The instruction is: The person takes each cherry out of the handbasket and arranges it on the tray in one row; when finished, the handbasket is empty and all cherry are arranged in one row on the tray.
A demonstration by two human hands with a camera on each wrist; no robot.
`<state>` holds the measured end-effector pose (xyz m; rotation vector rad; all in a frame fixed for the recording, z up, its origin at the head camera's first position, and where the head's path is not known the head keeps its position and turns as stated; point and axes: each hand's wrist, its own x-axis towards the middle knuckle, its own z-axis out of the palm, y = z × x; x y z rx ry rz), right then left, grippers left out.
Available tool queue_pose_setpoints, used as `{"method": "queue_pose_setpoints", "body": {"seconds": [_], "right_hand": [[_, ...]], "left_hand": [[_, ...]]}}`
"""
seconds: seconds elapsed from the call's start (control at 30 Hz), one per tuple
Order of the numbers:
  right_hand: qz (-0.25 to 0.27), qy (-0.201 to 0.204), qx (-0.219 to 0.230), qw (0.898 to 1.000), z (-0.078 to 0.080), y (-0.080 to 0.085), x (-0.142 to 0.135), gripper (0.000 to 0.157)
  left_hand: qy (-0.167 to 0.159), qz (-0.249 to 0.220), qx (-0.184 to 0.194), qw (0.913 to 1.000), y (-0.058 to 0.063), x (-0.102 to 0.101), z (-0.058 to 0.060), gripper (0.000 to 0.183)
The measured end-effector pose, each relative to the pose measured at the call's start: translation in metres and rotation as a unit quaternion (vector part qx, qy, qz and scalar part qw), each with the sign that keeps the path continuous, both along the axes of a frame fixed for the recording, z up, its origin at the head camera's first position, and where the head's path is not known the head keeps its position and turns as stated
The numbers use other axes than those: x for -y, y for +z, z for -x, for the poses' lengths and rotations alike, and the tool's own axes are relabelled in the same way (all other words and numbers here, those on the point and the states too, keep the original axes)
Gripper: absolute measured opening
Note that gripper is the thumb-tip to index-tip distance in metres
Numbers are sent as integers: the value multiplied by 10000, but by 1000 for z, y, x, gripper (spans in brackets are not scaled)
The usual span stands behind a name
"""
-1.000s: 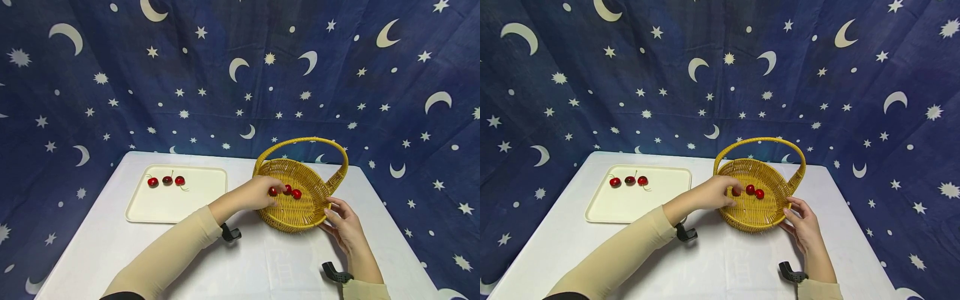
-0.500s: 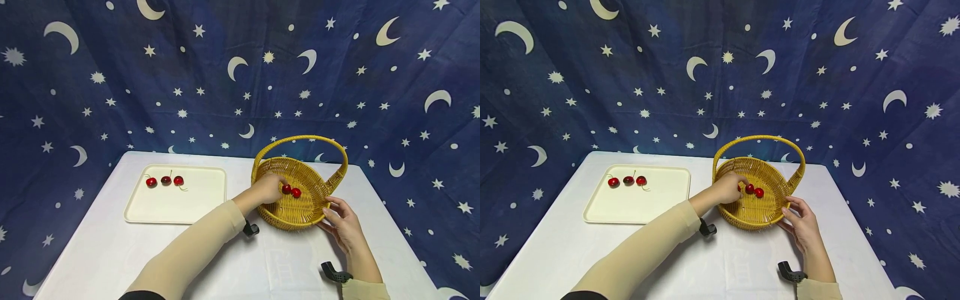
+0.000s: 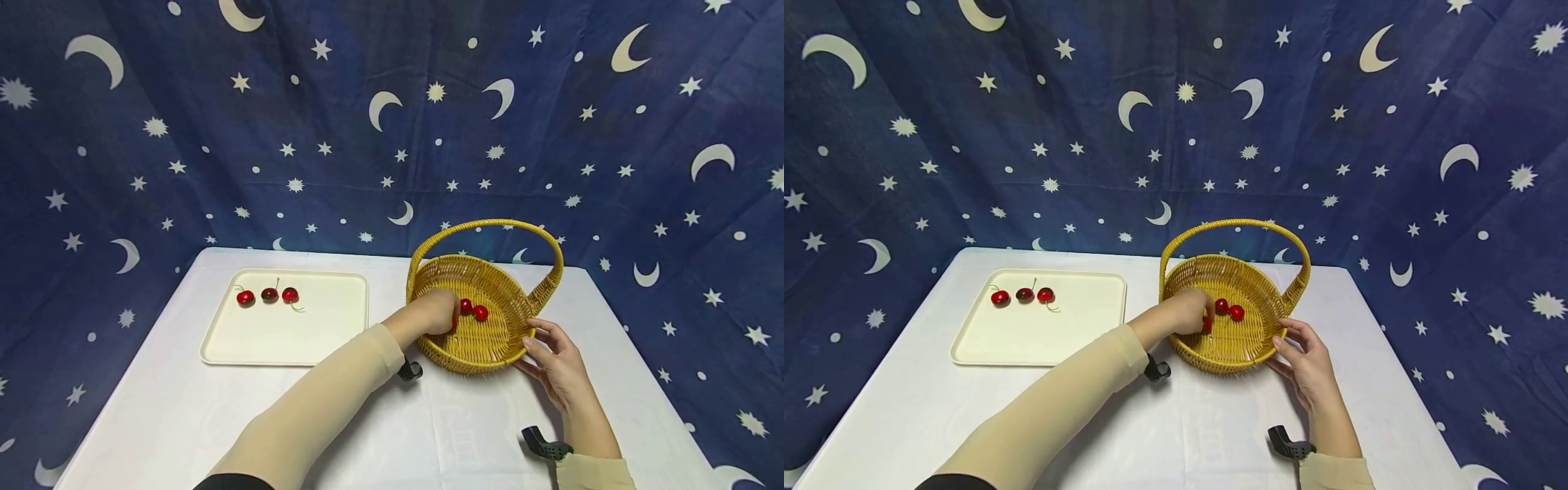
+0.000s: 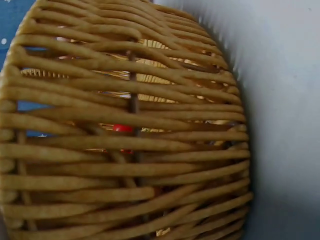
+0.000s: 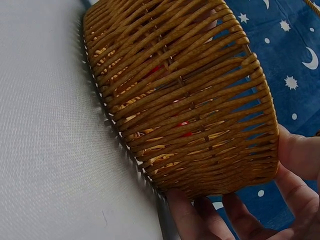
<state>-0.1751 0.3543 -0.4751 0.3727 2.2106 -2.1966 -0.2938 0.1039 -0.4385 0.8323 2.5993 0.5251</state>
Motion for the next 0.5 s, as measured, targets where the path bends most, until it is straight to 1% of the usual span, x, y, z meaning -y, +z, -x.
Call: {"method": "queue_pose_setpoints", "body": {"seconds": [0.1,0.2,0.37,0.43,0.5], "right_hand": [[0,25,-44,10000,0,1,1,47],[-38,40,-68,10000,-1,1,1,45],[-89,43,-65,9999,-1,0,2,46],[-75,24,-53,10000,-1,0,2,47],[-78,23,-37,10000,-1,-1,1,46]], "left_hand": [[-262,51,-92,9996,-1,1,-1,12],[-460,-101,-164,9988,-1,3,-3,13],[-698,-809,-327,9937,3,11,-6,18],[-807,-1135,-439,9893,6,18,-11,20],[-886,-1395,-555,9847,12,28,-18,22]]}}
